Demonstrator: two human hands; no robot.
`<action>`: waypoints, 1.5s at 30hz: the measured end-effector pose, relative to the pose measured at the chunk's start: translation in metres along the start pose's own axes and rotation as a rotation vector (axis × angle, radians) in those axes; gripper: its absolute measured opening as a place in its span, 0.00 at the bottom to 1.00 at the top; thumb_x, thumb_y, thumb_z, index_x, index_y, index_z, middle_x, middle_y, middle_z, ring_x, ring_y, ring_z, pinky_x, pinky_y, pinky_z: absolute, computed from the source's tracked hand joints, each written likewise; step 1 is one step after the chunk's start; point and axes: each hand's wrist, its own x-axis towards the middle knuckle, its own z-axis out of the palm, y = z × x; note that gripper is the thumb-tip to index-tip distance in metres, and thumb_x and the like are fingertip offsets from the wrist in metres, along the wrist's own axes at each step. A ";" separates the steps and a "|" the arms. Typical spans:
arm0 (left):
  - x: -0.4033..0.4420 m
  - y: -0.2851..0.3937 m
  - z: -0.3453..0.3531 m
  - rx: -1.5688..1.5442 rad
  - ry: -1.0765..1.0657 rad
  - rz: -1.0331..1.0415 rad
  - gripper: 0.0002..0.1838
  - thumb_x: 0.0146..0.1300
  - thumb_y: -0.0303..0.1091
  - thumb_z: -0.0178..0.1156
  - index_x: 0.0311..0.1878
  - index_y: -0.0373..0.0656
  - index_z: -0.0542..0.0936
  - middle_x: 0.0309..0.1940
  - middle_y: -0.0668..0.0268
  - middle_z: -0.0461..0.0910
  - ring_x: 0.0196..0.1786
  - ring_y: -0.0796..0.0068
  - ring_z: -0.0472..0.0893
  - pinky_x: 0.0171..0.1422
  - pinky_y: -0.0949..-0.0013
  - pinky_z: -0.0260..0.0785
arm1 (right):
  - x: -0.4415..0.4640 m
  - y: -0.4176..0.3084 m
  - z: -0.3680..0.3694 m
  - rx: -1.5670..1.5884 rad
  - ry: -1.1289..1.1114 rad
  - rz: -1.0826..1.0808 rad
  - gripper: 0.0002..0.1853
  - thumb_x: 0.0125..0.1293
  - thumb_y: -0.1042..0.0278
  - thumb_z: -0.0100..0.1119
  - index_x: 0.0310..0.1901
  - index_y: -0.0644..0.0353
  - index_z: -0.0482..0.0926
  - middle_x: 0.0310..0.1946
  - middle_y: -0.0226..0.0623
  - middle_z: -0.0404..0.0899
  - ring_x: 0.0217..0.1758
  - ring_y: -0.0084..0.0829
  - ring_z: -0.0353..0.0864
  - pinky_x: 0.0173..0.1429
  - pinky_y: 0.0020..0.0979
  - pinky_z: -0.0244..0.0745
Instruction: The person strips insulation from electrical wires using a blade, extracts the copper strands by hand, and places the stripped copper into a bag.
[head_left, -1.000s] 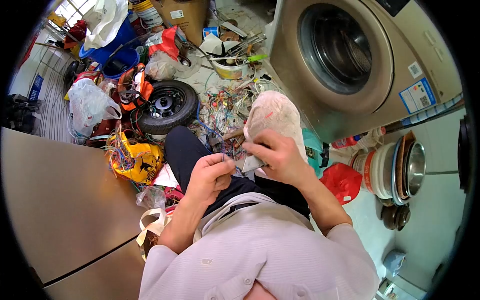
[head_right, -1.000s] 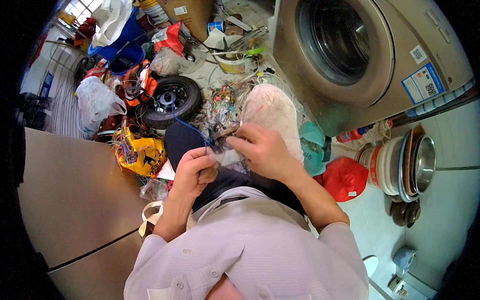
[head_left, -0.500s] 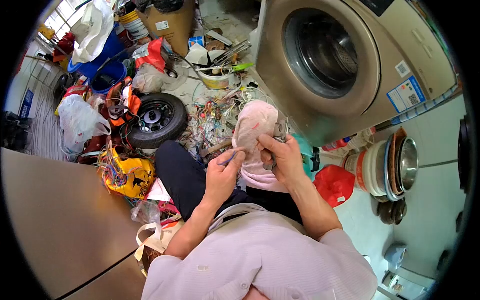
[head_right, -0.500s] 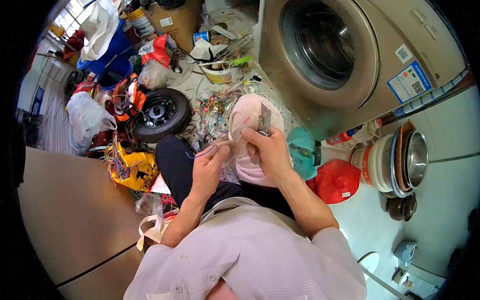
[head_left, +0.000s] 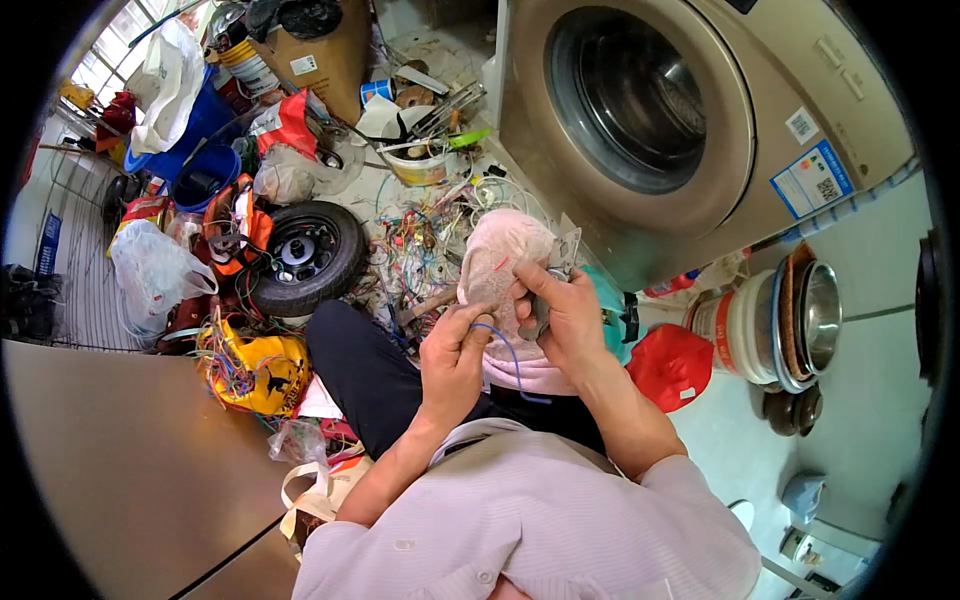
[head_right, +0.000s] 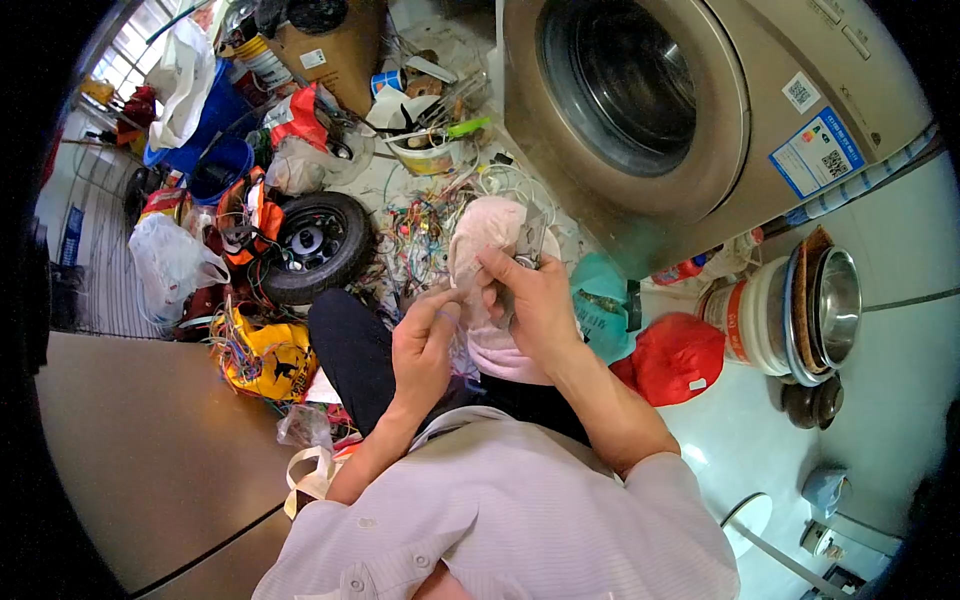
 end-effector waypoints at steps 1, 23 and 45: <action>0.001 0.001 0.001 0.001 -0.004 -0.002 0.12 0.68 0.25 0.58 0.52 0.33 0.81 0.40 0.59 0.84 0.39 0.70 0.82 0.47 0.70 0.73 | 0.002 0.000 -0.002 -0.005 -0.011 -0.031 0.08 0.66 0.66 0.67 0.34 0.60 0.81 0.23 0.31 0.80 0.20 0.22 0.74 0.22 0.23 0.66; 0.038 -0.021 0.044 -0.705 -0.062 -0.892 0.07 0.68 0.31 0.58 0.33 0.41 0.78 0.20 0.66 0.77 0.13 0.82 0.65 0.15 0.76 0.50 | 0.026 -0.015 -0.075 -1.344 0.278 -0.648 0.24 0.66 0.60 0.63 0.60 0.62 0.75 0.46 0.50 0.77 0.44 0.52 0.80 0.41 0.44 0.77; 0.021 -0.023 0.039 -0.641 -0.028 -0.789 0.02 0.67 0.27 0.60 0.38 0.40 0.77 0.21 0.76 0.71 0.17 0.88 0.64 0.19 0.79 0.51 | 0.014 0.007 -0.079 -1.516 -0.092 -0.782 0.18 0.61 0.64 0.68 0.53 0.47 0.85 0.39 0.38 0.76 0.34 0.39 0.81 0.37 0.37 0.78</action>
